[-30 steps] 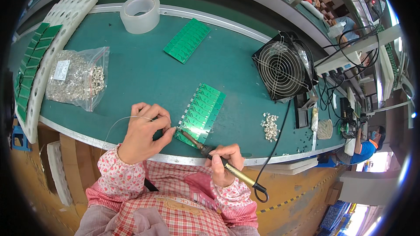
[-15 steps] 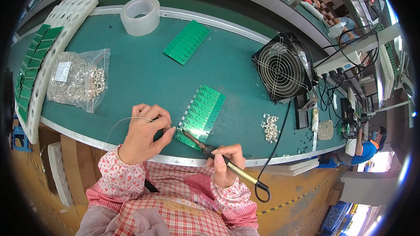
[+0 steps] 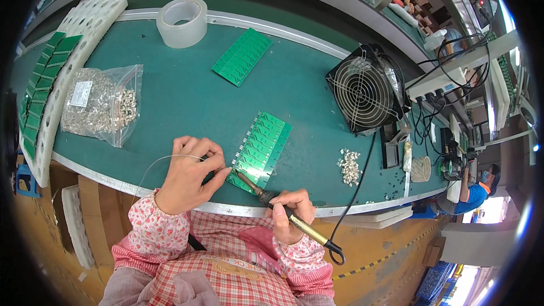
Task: The person inserts electronic components into a circuit board panel by hand, then solders the components onto the board using a soldering iron and solder wire.
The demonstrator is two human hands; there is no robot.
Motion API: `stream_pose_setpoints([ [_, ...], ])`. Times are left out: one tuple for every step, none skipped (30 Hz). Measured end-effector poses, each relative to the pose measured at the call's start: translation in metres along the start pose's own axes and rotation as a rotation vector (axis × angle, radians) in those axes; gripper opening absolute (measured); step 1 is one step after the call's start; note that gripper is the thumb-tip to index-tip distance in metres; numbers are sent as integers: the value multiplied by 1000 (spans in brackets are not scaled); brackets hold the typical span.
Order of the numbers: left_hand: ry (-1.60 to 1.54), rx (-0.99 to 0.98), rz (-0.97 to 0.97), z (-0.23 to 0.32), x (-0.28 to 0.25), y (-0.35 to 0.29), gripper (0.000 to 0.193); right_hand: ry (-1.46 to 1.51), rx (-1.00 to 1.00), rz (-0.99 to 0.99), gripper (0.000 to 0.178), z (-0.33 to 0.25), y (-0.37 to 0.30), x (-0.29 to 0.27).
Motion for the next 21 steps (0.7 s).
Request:
stream_pose_setpoints([
  [-3, 0, -3, 0, 0, 0, 10, -2, -6, -3, 16, -1, 0, 0],
  [-5, 1, -5, 0, 0, 0, 11, 4, -6, 5, 16, -1, 1, 0],
  [-15, -1, -5, 0, 0, 0, 13, -4, 6, 13, 16, -1, 1, 1],
  [-15, -7, -3, 0, 0, 0, 11, -4, 23, 31, 17, -1, 0, 1],
  [-23, -16, 0, -1, -1, 1, 10, 4, 42, 58, 18, 0, 0, 0],
  [-40, -33, 0, -2, -1, 0, 9, 35, 42, 88, 19, 0, -1, 0],
  [-44, -33, -7, -2, -2, 0, 9, 75, 42, 128, 20, 1, -2, -2],
  [-57, -42, -17, -3, -3, -1, 9, 122, 50, 171, 21, 2, -3, -4],
  [-80, -60, -31, -4, -4, -3, 9, 124, 40, 183, 24, 2, -3, -5],
  [-78, -46, -35, -3, -6, -4, 9, 142, 13, 164, 24, 2, -3, -4],
  [-83, -42, -42, -2, -7, -5, 9, 165, 1, 155, 24, 2, -4, -4],
  [-88, -38, -48, -2, -8, -6, 9, 195, -9, 149, 24, 2, -4, -5],
  [-81, -24, -46, -1, -8, -7, 9, 202, -11, 113, 23, 2, -5, -4],
  [-75, -9, -44, 0, -8, -7, 8, 171, -12, 104, 22, 2, -5, -4],
  [-79, 0, -44, 1, -7, -7, 8, 153, -12, 95, 22, 1, -5, -3],
  [-69, 8, -44, 1, -7, -7, 8, 150, -11, 90, 21, 1, -5, -3],
  [-67, 9, -46, 1, -7, -7, 8, 141, 8, 94, 20, 2, -4, -3],
  [-65, 10, -48, 1, -6, -7, 8, 147, 31, 102, 19, 3, -5, -3],
  [-57, 11, -44, 1, -6, -6, 8, 168, 66, 118, 18, 4, -5, -3],
  [-48, 12, -39, 1, -5, -5, 8, 131, 74, 109, 18, 3, -5, -2],
  [-40, 14, -35, 1, -5, -5, 8, 110, 94, 108, 17, 3, -6, -1],
])
Point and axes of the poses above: each hand's wrist, its own y-axis towards the middle knuckle, its own x-axis out of the palm, z = x × y, the point moved 6 cm from there along y, towards the middle knuckle, and after that the axes turned 13 degrees about x, right-handed, at the moved point
